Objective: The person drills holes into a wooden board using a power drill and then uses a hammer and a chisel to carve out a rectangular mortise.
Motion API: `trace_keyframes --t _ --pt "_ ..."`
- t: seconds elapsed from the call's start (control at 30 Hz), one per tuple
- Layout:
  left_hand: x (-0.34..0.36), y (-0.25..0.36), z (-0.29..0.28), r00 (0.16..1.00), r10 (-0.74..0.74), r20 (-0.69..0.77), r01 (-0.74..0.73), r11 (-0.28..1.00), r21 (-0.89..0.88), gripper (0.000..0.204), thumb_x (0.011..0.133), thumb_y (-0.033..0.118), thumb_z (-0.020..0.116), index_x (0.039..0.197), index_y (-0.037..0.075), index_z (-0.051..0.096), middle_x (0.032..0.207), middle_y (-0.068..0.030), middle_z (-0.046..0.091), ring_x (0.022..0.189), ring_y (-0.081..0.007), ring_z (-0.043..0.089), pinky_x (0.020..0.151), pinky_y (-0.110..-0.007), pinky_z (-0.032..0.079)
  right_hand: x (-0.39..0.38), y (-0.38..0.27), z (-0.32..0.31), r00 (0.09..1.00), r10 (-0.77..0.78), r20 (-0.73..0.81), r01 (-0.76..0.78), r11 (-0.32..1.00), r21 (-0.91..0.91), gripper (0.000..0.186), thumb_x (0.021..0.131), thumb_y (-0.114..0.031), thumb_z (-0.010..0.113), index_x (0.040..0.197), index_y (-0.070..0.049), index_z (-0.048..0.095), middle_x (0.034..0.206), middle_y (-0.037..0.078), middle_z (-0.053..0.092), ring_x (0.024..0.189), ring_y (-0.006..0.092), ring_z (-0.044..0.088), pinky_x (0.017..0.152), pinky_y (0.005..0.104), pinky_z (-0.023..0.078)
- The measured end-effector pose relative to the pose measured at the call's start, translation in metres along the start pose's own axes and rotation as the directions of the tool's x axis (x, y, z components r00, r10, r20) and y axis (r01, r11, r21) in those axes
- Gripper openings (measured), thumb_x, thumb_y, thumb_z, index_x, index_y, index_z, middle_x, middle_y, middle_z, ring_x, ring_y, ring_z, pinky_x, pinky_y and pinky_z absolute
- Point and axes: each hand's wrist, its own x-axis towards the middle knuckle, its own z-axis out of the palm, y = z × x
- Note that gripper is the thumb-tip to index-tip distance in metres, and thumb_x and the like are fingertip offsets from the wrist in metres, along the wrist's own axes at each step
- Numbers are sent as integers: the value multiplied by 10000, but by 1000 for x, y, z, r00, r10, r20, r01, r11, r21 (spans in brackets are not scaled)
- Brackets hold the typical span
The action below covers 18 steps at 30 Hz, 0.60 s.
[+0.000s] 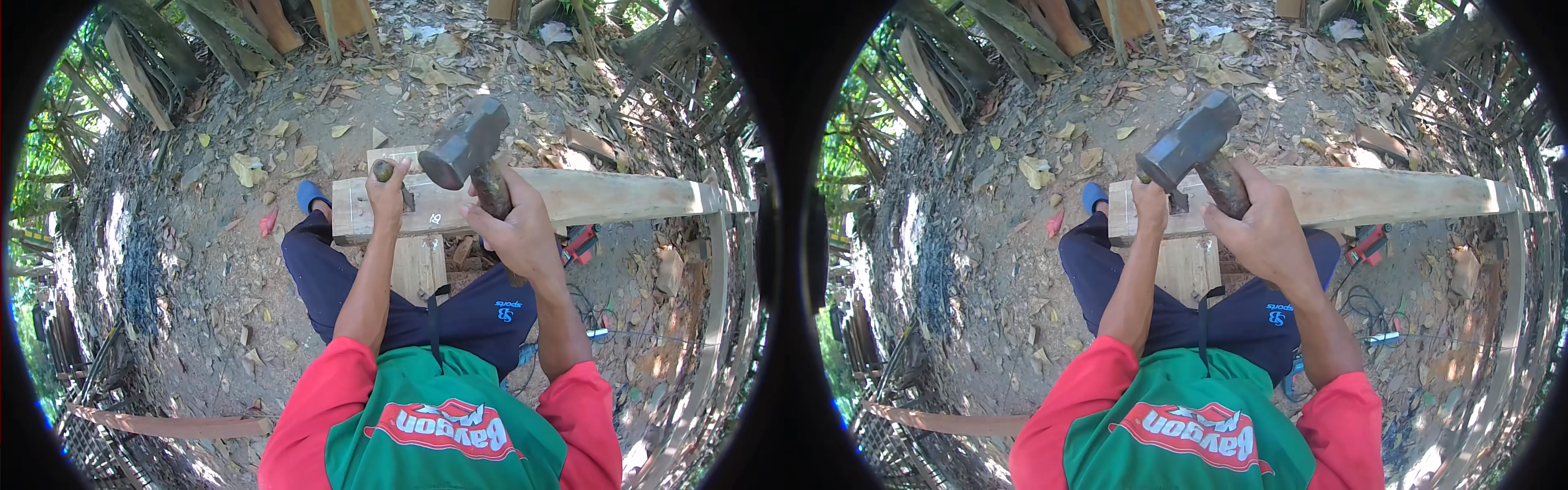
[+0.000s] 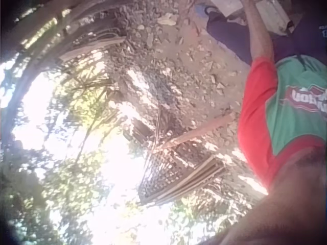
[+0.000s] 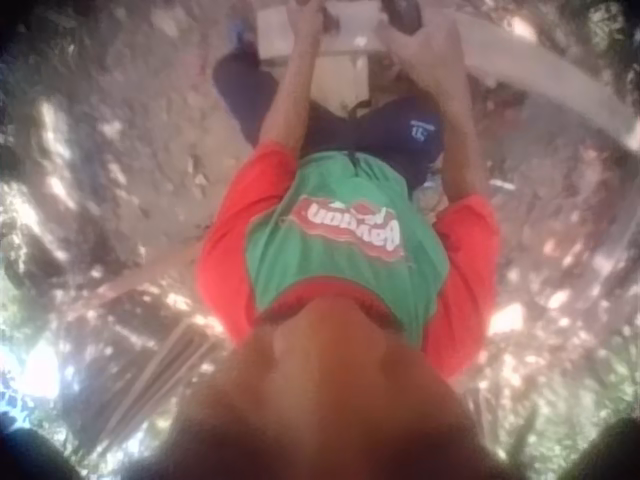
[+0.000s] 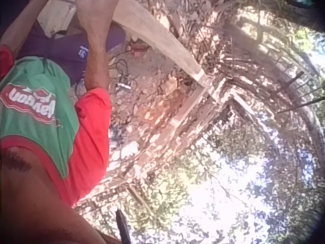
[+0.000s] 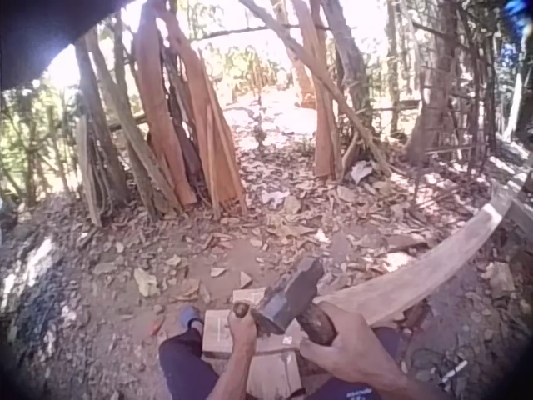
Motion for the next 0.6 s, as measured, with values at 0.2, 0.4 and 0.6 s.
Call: trace_keyframes --t 0.2,0.4,0.6 --pt "5 -1 0 1000 -8 24 9 999 -53 252 843 175 774 727 123 556 682 87 458 606 -35 382 560 -233 311 3 4 6 1000 5 21 -4 1000 -1 355 782 -135 688 1060 49 565 735 109 565 674 159 504 651 329 454" --pt "17 0 -3 997 -45 56 48 997 -63 252 838 185 781 727 128 562 690 77 477 621 -45 410 583 -236 326 9 7 11 999 5 51 -4 1000 -3 371 775 -127 682 1080 52 568 730 113 566 650 160 502 629 336 447" --pt "25 5 -1 995 -94 33 98 979 -181 233 831 185 788 761 122 575 709 65 506 630 -55 440 598 -236 348 11 8 15 998 -6 59 6 1000 1 379 776 -126 670 1096 50 570 721 108 570 649 154 510 627 328 449"
